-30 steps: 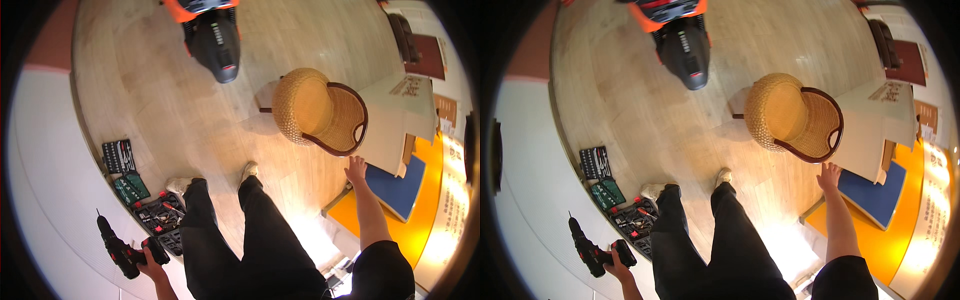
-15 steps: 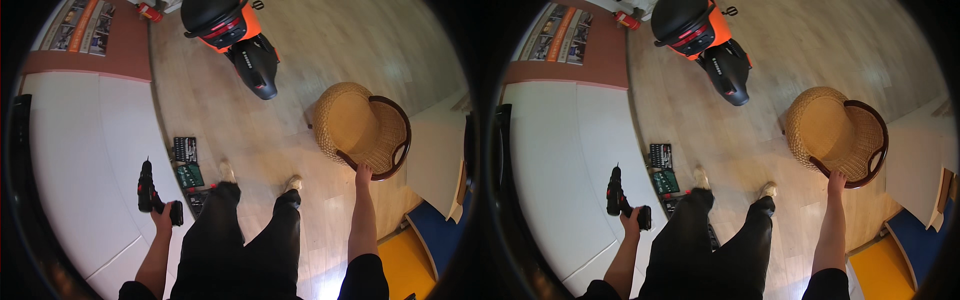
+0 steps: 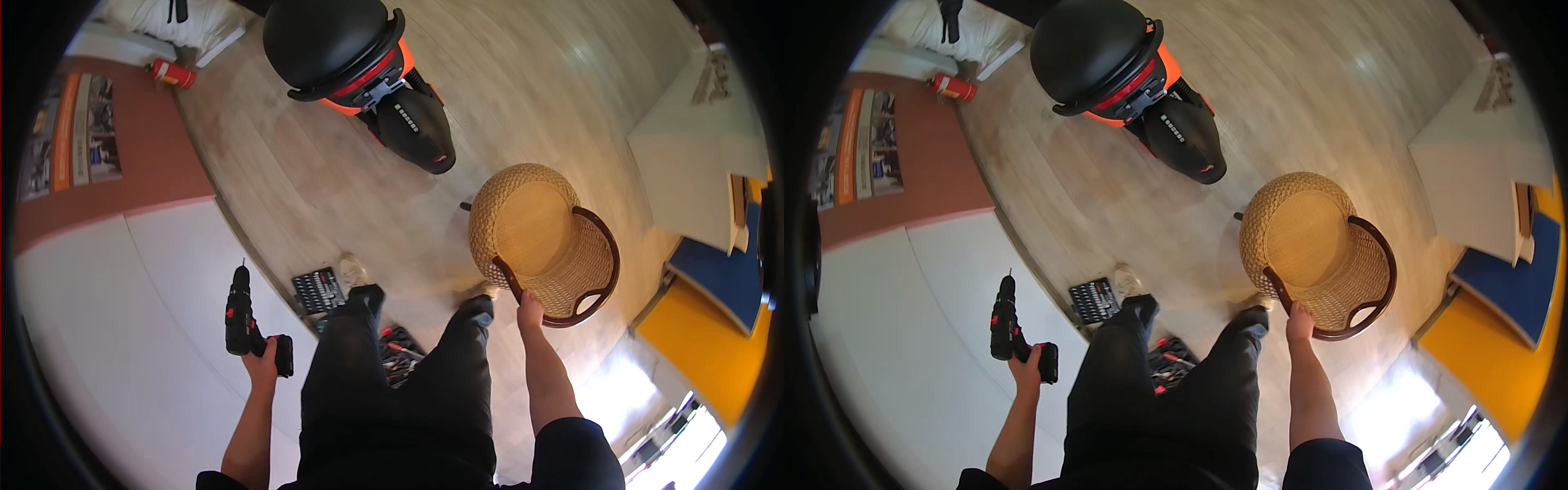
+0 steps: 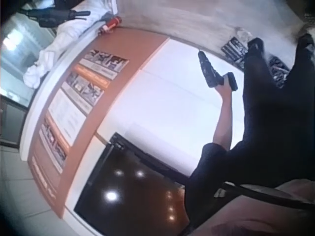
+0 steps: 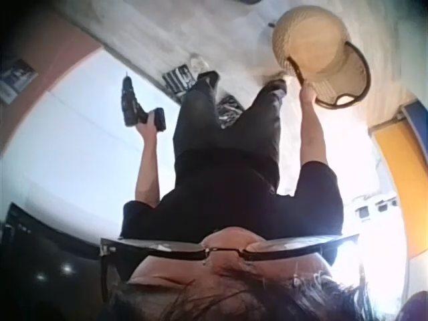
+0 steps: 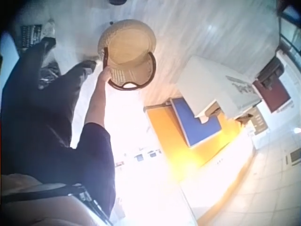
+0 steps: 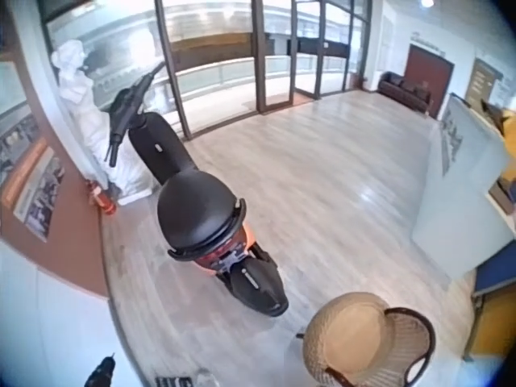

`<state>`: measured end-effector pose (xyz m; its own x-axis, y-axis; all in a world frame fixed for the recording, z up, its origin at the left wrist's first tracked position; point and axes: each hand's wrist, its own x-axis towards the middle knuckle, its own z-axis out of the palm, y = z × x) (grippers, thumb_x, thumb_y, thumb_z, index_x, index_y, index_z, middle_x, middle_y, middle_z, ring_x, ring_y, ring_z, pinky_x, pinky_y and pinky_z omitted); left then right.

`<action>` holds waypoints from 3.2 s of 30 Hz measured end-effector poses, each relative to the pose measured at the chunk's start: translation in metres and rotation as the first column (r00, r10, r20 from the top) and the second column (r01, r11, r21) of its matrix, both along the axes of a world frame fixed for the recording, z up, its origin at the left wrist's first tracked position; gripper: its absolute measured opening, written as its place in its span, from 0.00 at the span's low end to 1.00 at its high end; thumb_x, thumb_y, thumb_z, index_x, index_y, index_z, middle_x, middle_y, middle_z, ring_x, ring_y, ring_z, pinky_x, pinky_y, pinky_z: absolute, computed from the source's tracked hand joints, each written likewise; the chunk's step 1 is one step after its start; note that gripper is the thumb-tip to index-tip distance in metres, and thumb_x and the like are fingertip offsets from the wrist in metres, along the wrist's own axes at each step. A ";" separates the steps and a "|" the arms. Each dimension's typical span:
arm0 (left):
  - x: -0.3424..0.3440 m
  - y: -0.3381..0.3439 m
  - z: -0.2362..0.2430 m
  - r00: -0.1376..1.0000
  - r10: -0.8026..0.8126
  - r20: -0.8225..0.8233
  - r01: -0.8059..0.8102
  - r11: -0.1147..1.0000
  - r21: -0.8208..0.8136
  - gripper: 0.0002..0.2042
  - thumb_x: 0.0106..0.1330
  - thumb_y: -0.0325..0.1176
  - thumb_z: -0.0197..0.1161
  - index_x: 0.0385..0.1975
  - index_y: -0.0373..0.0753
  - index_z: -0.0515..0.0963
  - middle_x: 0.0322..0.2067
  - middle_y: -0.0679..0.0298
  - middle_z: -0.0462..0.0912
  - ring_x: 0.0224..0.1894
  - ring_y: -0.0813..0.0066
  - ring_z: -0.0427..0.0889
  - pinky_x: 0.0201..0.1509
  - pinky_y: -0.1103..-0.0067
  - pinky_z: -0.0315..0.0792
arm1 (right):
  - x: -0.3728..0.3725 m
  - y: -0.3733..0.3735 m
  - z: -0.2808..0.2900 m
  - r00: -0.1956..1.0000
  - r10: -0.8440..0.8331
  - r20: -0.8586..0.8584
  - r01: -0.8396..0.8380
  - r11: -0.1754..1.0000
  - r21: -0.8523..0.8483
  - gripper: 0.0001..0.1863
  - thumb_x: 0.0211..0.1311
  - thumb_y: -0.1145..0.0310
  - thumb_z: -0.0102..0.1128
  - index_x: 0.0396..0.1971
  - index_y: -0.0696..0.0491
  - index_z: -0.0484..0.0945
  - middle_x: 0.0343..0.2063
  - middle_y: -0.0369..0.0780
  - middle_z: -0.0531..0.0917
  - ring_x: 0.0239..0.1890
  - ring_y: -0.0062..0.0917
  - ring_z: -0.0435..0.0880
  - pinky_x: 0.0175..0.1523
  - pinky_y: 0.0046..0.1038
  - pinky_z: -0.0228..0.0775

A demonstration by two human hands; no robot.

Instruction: Using an electric drill and hand tools to remove or install panels on an electric scooter.

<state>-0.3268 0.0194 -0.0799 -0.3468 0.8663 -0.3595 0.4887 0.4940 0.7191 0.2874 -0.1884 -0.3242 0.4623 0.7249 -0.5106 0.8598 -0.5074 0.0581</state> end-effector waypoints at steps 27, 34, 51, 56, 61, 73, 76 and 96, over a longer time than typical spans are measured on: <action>0.073 0.317 0.002 0.588 -0.804 -0.091 0.789 0.594 -0.158 0.18 0.61 0.21 0.67 0.52 0.32 0.74 0.37 0.63 0.78 0.38 0.73 0.79 0.46 0.73 0.76 | -0.245 -0.048 -0.010 0.917 -0.358 -0.175 0.373 0.926 0.057 0.14 0.62 0.71 0.51 0.47 0.57 0.74 0.48 0.47 0.81 0.57 0.40 0.78 0.67 0.40 0.65; 0.071 0.365 0.025 0.554 -0.817 -0.162 0.788 0.577 -0.215 0.16 0.64 0.24 0.67 0.51 0.33 0.74 0.36 0.64 0.78 0.39 0.74 0.80 0.47 0.72 0.76 | -0.370 -0.015 0.010 0.838 -0.407 -0.364 0.382 0.913 -0.142 0.20 0.66 0.71 0.48 0.57 0.59 0.71 0.60 0.49 0.77 0.66 0.39 0.72 0.73 0.42 0.58; 0.171 0.319 0.021 0.213 -0.879 -0.427 0.970 0.242 -0.014 0.17 0.64 0.32 0.66 0.52 0.35 0.79 0.46 0.53 0.81 0.50 0.49 0.79 0.57 0.60 0.71 | -0.092 0.157 0.333 0.621 -0.712 -0.328 0.728 0.679 -0.098 0.36 0.63 0.35 0.58 0.41 0.59 0.75 0.37 0.53 0.85 0.47 0.47 0.84 0.49 0.45 0.76; 0.273 0.261 -0.019 0.437 -0.823 -0.363 0.893 0.444 0.069 0.13 0.64 0.34 0.70 0.45 0.36 0.80 0.42 0.54 0.81 0.45 0.50 0.79 0.52 0.61 0.73 | 0.061 0.133 0.275 0.664 -0.435 -0.608 0.278 0.899 -0.338 0.32 0.71 0.38 0.47 0.38 0.56 0.79 0.31 0.51 0.85 0.38 0.47 0.86 0.44 0.47 0.78; 0.338 0.193 -0.040 0.419 -0.802 -0.426 0.886 0.464 -0.001 0.22 0.61 0.37 0.72 0.52 0.34 0.76 0.43 0.52 0.80 0.46 0.51 0.78 0.53 0.61 0.72 | 0.071 0.089 0.314 0.397 -0.156 -0.905 -0.109 0.970 -0.216 0.18 0.72 0.50 0.49 0.40 0.49 0.81 0.31 0.49 0.85 0.39 0.48 0.85 0.46 0.46 0.77; 0.505 0.186 -0.199 0.542 -0.826 0.156 0.769 0.562 0.305 0.16 0.69 0.42 0.61 0.45 0.35 0.74 0.39 0.60 0.80 0.39 0.72 0.81 0.41 0.77 0.76 | 0.036 0.317 0.083 0.353 0.176 -0.919 0.588 0.722 0.365 0.75 0.34 0.52 0.89 0.74 0.63 0.42 0.61 0.54 0.72 0.66 0.42 0.72 0.68 0.39 0.66; 0.494 0.188 -0.222 0.542 -0.835 -0.095 0.785 0.462 0.413 0.16 0.53 0.41 0.66 0.37 0.37 0.80 0.32 0.58 0.71 0.36 0.59 0.71 0.42 0.66 0.63 | 0.001 0.335 0.053 0.420 0.309 -0.853 0.477 0.724 0.498 0.53 0.42 0.57 0.86 0.66 0.57 0.62 0.57 0.46 0.77 0.60 0.39 0.78 0.67 0.39 0.67; 0.248 0.082 -0.161 0.527 -0.688 -0.500 0.599 0.717 -0.355 0.27 0.57 0.59 0.72 0.18 0.38 0.73 0.21 0.56 0.78 0.28 0.54 0.79 0.35 0.64 0.70 | 0.015 0.230 0.045 -0.051 0.328 -0.943 0.752 0.634 0.180 0.06 0.67 0.78 0.59 0.41 0.56 0.72 0.22 0.35 0.78 0.25 0.18 0.80 0.33 0.23 0.74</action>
<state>-0.0785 0.1012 -0.2404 0.1201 0.9004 -0.4183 0.9869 -0.0627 0.1484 0.3022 0.0418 -0.2790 0.1857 0.9689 -0.1633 -0.3873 -0.0806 -0.9184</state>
